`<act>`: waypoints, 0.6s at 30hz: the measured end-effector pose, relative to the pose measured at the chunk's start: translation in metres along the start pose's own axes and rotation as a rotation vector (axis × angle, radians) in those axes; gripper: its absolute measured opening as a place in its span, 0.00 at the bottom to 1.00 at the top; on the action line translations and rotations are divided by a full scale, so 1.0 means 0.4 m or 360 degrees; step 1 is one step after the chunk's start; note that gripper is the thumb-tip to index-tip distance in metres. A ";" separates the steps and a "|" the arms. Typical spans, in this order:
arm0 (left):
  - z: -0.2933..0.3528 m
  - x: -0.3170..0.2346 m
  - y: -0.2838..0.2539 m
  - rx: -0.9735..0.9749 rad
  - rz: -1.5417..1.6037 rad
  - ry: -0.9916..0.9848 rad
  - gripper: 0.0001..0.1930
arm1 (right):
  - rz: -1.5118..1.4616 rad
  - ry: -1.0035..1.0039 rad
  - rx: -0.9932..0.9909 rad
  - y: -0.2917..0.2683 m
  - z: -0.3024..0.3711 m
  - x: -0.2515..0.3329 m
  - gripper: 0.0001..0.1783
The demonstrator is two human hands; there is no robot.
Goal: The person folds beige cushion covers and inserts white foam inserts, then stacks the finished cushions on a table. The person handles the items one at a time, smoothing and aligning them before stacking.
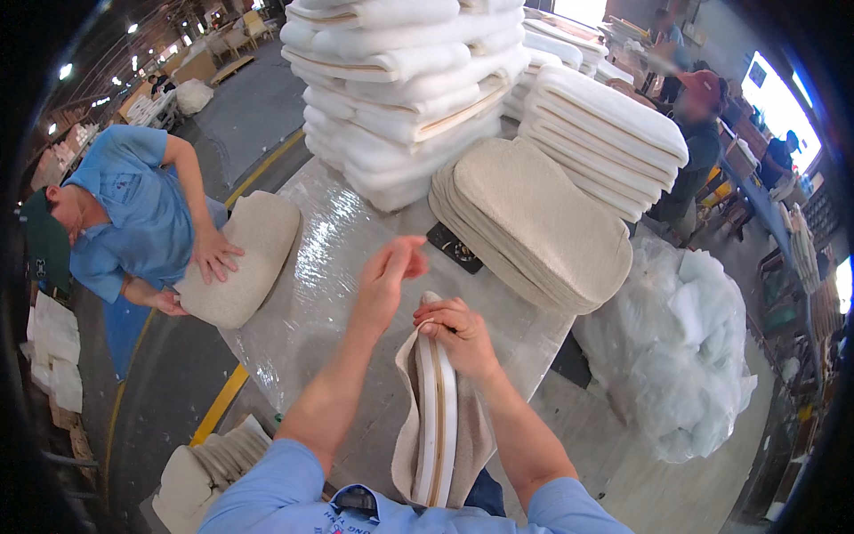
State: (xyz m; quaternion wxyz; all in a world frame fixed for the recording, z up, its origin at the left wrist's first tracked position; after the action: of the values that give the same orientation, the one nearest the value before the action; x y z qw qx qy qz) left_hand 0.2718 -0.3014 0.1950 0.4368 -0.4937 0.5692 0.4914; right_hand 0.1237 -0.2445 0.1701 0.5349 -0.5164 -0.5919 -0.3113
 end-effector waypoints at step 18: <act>0.031 0.100 0.317 0.1536 -0.0552 -0.0400 0.41 | -0.0239 0.0139 -0.0098 0.039 0.071 -0.054 0.06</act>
State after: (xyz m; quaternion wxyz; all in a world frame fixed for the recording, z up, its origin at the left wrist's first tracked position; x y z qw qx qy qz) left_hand 0.1412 -0.2908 0.1703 0.7542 -0.2606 0.5840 0.1493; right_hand 0.1271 -0.2201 0.1398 0.5192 -0.4727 -0.5952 -0.3908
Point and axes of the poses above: each hand's wrist, its own z-axis away from the middle knuckle, its own y-axis out of the palm, x = y × z, the point moved 9 cm from there along -z, towards the middle knuckle, and after that the axes turned 3 degrees about y, right-handed, at the moved point
